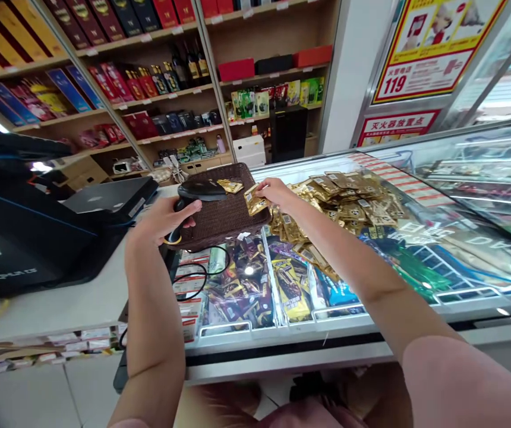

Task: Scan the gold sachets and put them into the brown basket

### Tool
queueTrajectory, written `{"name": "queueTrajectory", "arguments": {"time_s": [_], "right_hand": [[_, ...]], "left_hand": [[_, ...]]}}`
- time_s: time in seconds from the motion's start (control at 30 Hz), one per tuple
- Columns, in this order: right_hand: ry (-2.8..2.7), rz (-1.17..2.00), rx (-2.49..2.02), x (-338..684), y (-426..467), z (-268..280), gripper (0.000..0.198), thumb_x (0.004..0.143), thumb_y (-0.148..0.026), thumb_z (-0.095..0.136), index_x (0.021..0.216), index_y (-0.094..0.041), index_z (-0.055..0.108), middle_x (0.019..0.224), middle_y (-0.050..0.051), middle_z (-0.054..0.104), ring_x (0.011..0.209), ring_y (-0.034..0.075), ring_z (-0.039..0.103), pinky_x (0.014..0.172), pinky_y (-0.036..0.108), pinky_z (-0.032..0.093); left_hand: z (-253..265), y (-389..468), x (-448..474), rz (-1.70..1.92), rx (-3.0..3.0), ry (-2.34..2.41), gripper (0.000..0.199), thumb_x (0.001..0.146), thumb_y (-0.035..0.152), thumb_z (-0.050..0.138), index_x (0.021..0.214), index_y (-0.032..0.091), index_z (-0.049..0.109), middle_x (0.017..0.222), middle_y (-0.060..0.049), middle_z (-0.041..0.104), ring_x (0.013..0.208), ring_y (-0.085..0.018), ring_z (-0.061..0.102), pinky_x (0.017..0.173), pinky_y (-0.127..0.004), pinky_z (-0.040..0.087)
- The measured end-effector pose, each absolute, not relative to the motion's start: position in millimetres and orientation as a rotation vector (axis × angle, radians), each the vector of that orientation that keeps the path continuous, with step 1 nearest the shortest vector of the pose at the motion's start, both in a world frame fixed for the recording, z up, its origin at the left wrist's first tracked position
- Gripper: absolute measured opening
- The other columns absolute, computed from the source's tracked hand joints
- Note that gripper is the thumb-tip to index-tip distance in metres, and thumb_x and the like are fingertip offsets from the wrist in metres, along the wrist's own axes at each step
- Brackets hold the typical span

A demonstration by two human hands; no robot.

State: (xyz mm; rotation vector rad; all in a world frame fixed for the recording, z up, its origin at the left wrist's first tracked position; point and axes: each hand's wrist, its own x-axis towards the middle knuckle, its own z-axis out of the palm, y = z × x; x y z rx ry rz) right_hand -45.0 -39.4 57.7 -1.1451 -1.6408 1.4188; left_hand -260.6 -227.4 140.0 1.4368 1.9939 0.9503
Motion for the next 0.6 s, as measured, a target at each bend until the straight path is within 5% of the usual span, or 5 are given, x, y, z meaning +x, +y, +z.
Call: {"name": "queueTrajectory", "arguments": {"time_s": [0.6], "right_hand": [[-1.823,1.323,-1.241,30,-53,55,0.017,0.075,-0.018,0.074,0.084,-0.018,0.060,0.068,-0.003,0.053,0.058,0.009,0.046,0.051,0.019,0.036]], "left_hand": [[137,-213,-211,0.824,1.563,1.761,0.042,0.069,0.058,0.073,0.087,0.021,0.070,0.079,-0.003,0.063,0.060,-0.015,0.062,0.052,-0.022,0.044]]}}
